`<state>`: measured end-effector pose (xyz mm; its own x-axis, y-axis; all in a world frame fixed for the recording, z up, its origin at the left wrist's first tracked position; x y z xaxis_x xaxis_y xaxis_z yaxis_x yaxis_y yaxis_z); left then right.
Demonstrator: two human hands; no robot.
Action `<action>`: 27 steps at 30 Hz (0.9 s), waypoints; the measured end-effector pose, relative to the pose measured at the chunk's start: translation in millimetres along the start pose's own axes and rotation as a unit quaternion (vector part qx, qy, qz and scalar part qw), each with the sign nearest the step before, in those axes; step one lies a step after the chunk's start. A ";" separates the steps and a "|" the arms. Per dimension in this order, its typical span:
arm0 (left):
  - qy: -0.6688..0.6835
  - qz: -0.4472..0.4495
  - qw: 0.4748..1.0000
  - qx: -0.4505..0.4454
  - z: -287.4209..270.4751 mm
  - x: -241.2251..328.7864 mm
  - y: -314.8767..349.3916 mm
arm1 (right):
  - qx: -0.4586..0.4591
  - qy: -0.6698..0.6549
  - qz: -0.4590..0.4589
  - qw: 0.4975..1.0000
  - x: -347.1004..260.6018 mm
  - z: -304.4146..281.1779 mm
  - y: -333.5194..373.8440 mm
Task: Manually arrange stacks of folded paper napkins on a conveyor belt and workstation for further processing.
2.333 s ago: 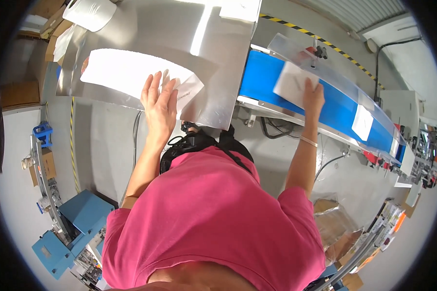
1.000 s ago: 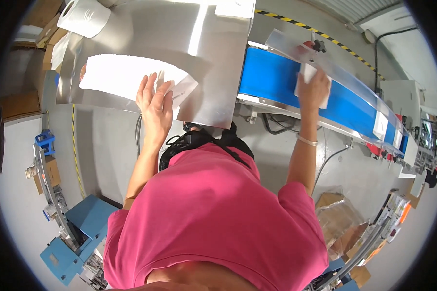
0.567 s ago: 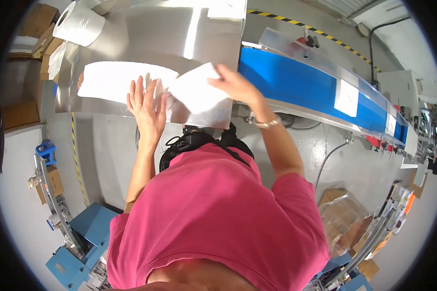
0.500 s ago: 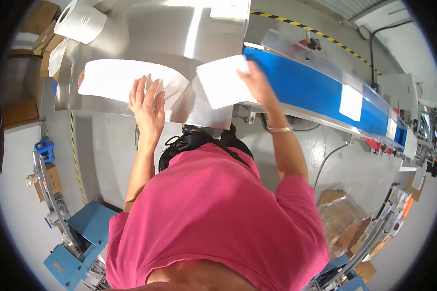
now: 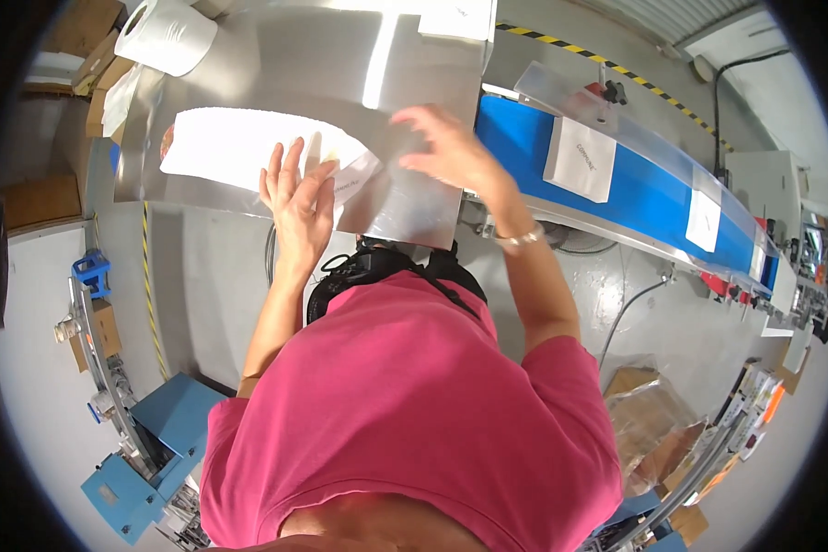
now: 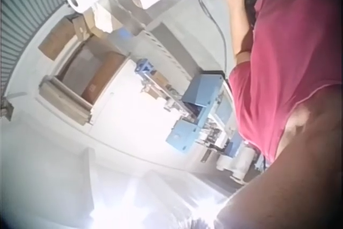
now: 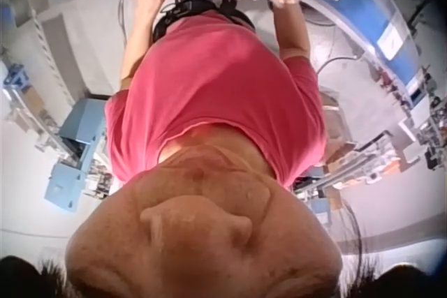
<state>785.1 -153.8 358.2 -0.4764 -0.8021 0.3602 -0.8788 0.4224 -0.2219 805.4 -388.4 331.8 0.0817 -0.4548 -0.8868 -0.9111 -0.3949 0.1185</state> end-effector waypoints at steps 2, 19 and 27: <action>0.001 0.004 1.000 -0.011 -1.1 1.8 -1.3 | -0.066 -0.047 -0.087 0.993 -10.6 18.0 -22.4; 0.023 -0.030 0.999 0.033 0.1 -20.6 -7.7 | 0.396 0.210 0.347 0.824 126.9 -71.3 96.1; 0.028 -0.019 0.999 0.004 -5.9 -15.2 -8.0 | 0.045 0.011 -0.008 0.999 9.2 -8.7 1.5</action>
<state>799.3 -142.5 359.8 -0.4442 -0.7921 0.4187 -0.8959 0.3893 -0.2140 808.3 -400.1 327.7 0.1040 -0.4675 -0.8779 -0.9422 -0.3290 0.0635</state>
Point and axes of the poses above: each hand's wrist, its own y-axis away from the middle knuckle, its own z-axis out of the palm, x = y × z, the point moved 2 cm from there along -y, towards the middle knuckle, and after that the axes turned 13 degrees about -x, right-handed, at the moved point
